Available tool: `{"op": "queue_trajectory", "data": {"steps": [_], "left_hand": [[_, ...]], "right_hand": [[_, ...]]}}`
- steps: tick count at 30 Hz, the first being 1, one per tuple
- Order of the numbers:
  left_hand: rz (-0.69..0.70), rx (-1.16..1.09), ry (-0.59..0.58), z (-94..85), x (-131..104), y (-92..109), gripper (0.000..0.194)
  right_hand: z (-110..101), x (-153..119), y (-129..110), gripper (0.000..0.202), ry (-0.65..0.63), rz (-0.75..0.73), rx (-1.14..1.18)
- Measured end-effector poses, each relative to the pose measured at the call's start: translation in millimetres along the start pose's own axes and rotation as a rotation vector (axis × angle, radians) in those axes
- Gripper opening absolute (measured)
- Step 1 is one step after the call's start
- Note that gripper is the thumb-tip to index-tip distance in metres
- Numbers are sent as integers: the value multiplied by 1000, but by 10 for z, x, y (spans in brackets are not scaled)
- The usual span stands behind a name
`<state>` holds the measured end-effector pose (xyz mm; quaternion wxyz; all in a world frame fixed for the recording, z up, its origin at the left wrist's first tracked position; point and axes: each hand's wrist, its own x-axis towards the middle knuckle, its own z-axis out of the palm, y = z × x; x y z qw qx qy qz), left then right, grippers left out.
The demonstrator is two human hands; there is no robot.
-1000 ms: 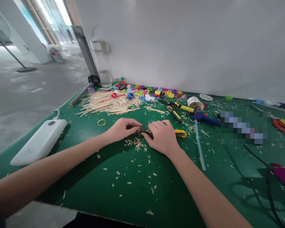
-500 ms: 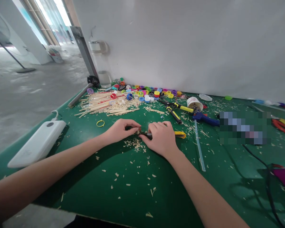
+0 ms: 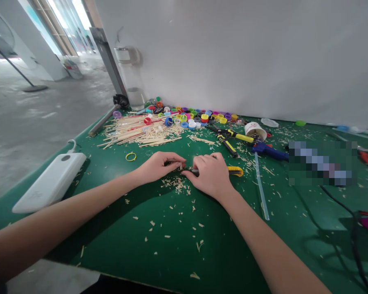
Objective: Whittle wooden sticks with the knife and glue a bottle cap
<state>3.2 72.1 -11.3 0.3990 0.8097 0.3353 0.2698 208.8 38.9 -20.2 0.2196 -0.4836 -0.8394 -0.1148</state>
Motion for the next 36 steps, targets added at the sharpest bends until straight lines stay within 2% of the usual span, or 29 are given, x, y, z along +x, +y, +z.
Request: {"op": "queue_trajectory", "data": {"steps": [5, 10, 15, 21, 26, 31, 36], "left_hand": [[13, -1, 8, 8, -5, -9, 24], [14, -12, 10, 7, -3, -12, 24], [6, -26, 20, 15, 6, -30, 23], [-21, -21, 16, 9, 6, -5, 23], [-19, -9, 39, 6, 7, -12, 22], [-40, -22, 51, 17, 15, -20, 19], [-56, -17, 65, 21, 24, -16, 19]], "right_hand": [[1, -15, -9, 38, 63, -15, -13], [10, -27, -10, 39, 43, -23, -12], [2, -20, -5, 37, 76, -16, -25], [7, -7, 8, 36, 21, -50, -43], [14, -24, 10, 35, 88, -34, -45], [30, -21, 17, 37, 34, -41, -48], [30, -19, 10, 35, 69, -19, -37]]}}
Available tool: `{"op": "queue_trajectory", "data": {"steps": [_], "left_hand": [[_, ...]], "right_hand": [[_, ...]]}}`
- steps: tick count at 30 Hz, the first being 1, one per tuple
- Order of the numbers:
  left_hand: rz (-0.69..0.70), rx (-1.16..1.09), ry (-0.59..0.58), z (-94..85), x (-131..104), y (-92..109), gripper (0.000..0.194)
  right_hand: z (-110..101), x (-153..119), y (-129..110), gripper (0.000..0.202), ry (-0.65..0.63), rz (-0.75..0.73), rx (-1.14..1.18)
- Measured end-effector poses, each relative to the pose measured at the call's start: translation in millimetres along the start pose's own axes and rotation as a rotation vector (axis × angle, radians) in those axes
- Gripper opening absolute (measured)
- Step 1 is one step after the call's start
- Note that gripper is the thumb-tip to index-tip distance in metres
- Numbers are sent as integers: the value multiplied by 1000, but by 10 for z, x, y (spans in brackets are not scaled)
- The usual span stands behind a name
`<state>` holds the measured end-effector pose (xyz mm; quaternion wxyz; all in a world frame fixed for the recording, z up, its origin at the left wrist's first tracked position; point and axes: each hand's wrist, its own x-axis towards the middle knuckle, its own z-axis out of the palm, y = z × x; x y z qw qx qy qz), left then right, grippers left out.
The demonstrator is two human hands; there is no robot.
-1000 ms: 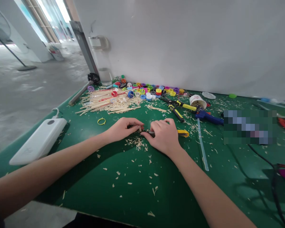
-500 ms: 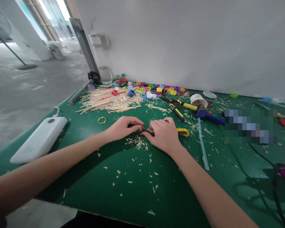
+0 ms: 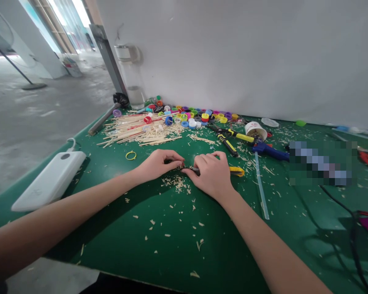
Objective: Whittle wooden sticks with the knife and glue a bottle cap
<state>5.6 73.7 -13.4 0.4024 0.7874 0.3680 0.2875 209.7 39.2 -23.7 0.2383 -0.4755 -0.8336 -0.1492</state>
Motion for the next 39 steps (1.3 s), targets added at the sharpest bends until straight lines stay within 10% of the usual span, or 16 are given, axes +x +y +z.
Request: {"op": "queue_trajectory", "data": {"steps": [39], "left_hand": [[22, 64, 34, 25, 28, -36, 16]], "right_hand": [[-11, 5, -21, 33, 0, -33, -40]]}}
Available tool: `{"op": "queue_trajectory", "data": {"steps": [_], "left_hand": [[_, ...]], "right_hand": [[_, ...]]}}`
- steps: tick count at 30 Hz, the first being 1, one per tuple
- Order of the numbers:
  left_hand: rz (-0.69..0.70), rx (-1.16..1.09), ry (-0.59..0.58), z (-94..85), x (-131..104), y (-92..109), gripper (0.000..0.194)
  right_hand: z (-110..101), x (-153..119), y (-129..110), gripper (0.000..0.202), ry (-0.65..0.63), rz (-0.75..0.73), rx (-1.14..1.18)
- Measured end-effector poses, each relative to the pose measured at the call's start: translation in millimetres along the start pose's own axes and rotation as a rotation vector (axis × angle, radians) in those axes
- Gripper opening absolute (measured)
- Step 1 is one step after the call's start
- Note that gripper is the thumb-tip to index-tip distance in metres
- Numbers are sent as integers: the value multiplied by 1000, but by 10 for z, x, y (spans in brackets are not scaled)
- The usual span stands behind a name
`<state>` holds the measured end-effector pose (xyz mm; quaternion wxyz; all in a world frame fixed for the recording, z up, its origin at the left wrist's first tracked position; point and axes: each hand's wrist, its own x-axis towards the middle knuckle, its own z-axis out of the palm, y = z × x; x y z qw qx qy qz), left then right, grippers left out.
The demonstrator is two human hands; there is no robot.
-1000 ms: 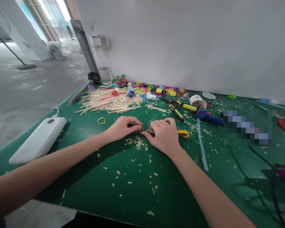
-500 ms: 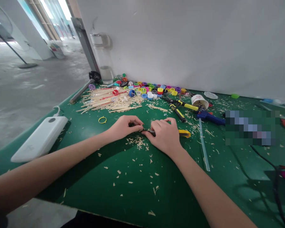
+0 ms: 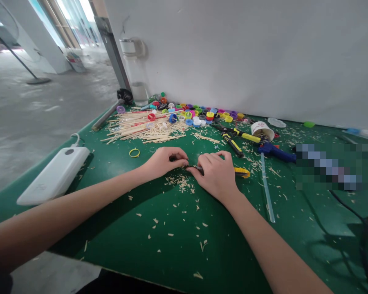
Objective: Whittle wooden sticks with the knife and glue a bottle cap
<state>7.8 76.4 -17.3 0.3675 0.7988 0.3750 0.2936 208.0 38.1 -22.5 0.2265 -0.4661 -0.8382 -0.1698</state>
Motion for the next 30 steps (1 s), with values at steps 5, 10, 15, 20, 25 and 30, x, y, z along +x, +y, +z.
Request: {"op": "queue_trajectory", "data": {"steps": [5, 10, 15, 20, 25, 30], "left_hand": [[12, 35, 21, 15, -2, -16, 17], [8, 47, 29, 12, -4, -10, 17], [3, 61, 39, 10, -6, -3, 17], [-1, 60, 42, 12, -2, -6, 19], [-5, 57, 41, 10, -4, -7, 20], [-16, 49, 52, 2, -4, 0, 21]], "right_hand": [[0, 9, -8, 34, -27, -17, -10], [-6, 5, -5, 34, 1, -10, -31], [8, 33, -11, 34, -58, -19, -39], [-5, 31, -36, 33, -32, -44, -53], [-4, 37, -46, 33, -48, -44, -67], [-8, 35, -47, 33, -23, -51, -65]]}}
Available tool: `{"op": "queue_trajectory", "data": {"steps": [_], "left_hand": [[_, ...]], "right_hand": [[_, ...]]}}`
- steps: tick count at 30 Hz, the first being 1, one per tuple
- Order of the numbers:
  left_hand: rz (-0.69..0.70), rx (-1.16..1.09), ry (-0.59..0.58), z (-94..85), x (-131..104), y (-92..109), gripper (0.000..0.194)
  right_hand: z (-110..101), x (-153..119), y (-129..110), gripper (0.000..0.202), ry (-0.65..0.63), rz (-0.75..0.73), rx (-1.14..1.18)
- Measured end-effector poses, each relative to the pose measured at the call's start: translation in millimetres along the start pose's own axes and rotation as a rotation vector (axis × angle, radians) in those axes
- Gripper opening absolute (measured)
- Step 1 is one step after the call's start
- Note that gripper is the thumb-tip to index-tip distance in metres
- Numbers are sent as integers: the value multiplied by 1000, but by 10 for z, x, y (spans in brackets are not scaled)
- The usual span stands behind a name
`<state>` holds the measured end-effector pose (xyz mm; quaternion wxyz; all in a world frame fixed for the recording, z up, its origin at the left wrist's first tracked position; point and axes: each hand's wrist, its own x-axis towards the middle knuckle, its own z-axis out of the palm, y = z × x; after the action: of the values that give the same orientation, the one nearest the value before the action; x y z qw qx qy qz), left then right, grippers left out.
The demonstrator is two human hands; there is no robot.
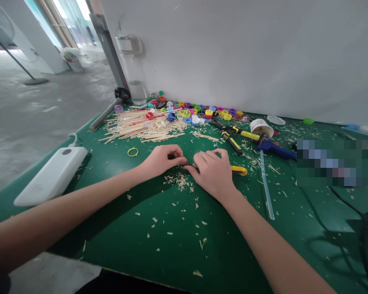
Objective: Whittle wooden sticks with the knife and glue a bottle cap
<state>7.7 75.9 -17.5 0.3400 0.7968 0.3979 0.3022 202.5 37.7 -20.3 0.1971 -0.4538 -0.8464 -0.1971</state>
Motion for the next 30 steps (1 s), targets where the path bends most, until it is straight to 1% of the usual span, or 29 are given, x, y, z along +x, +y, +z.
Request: {"op": "queue_trajectory", "data": {"steps": [3, 10, 14, 18, 23, 28, 30], "left_hand": [[5, 6, 3, -4, 3, -2, 20], [-14, 3, -9, -14, -1, 17, 20], [-15, 3, -12, -12, -1, 23, 20], [-12, -9, -17, -11, 0, 27, 21], [-4, -15, -15, -15, 3, 27, 20], [3, -8, -3, -9, 4, 7, 20], [0, -18, -3, -8, 3, 0, 20]], "right_hand": [[4, 4, 9, 35, 13, 7, 4], [27, 45, 49, 38, -59, 38, 62], [25, 45, 45, 37, -56, 34, 54], [15, 25, 25, 36, -60, -2, 37], [11, 2, 17, 35, -9, 7, 16], [19, 5, 24, 35, -64, -8, 16], [22, 4, 24, 34, -60, -10, 18]]}}
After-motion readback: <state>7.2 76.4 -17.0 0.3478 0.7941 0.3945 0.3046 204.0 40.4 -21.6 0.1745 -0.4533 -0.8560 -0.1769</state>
